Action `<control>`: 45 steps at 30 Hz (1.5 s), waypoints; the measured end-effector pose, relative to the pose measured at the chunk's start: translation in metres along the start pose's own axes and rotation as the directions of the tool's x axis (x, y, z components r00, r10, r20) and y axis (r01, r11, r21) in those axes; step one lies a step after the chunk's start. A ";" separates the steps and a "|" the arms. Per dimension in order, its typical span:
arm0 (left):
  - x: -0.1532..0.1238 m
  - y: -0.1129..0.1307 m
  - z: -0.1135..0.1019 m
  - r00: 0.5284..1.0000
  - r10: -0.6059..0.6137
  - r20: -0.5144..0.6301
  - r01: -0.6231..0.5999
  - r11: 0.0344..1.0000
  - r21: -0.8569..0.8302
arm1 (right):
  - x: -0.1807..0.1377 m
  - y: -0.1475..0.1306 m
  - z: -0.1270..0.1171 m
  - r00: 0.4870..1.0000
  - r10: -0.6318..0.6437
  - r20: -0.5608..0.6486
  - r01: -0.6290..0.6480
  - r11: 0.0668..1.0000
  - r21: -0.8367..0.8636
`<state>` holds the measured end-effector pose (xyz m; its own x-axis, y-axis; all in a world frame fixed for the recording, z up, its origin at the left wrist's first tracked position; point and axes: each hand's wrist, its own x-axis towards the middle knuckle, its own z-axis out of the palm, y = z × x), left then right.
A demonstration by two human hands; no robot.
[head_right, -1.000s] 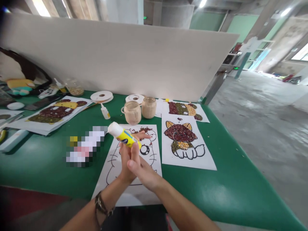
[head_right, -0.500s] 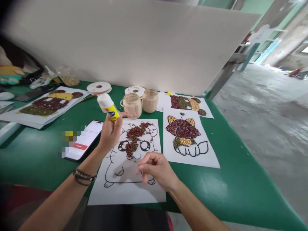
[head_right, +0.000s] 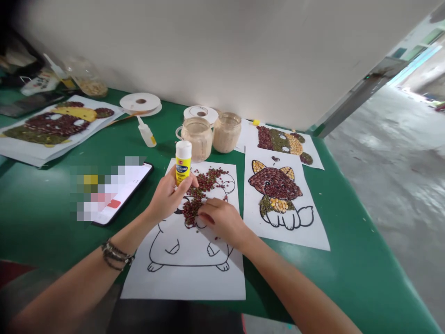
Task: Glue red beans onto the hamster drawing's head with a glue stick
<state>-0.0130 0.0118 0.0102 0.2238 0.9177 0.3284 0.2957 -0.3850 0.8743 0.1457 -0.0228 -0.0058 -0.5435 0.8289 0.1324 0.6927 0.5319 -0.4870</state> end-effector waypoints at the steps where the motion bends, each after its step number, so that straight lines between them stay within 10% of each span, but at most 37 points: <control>1: -0.001 0.000 0.001 1.000 -0.023 0.004 0.023 0.999 -0.027 | -0.001 0.000 0.003 1.000 -0.013 0.004 0.013 1.000 -0.028; 14: -0.003 -0.001 0.005 0.999 0.023 0.032 -0.026 0.997 0.068 | 0.000 -0.005 0.010 0.994 -0.076 -0.083 0.066 0.991 -0.119; 29: -0.003 0.004 0.005 0.995 0.017 0.096 -0.029 0.991 0.132 | -0.003 0.002 0.002 0.975 0.093 -0.200 -0.057 0.982 0.181; 37: -0.005 0.007 0.006 0.963 -0.032 0.269 -0.005 0.991 0.137 | -0.009 0.014 -0.031 0.737 0.583 -0.342 0.020 0.486 0.874; 45: -0.007 0.009 0.011 0.892 -0.057 0.448 -0.024 0.984 0.174 | -0.018 -0.005 -0.048 0.686 0.251 -0.683 0.066 0.913 0.402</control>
<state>-0.0021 0.0008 0.0116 0.5988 0.7966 0.0828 0.4477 -0.4186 0.7902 0.1747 -0.0322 0.0356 0.1250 0.8204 0.5580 0.4062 0.4708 -0.7832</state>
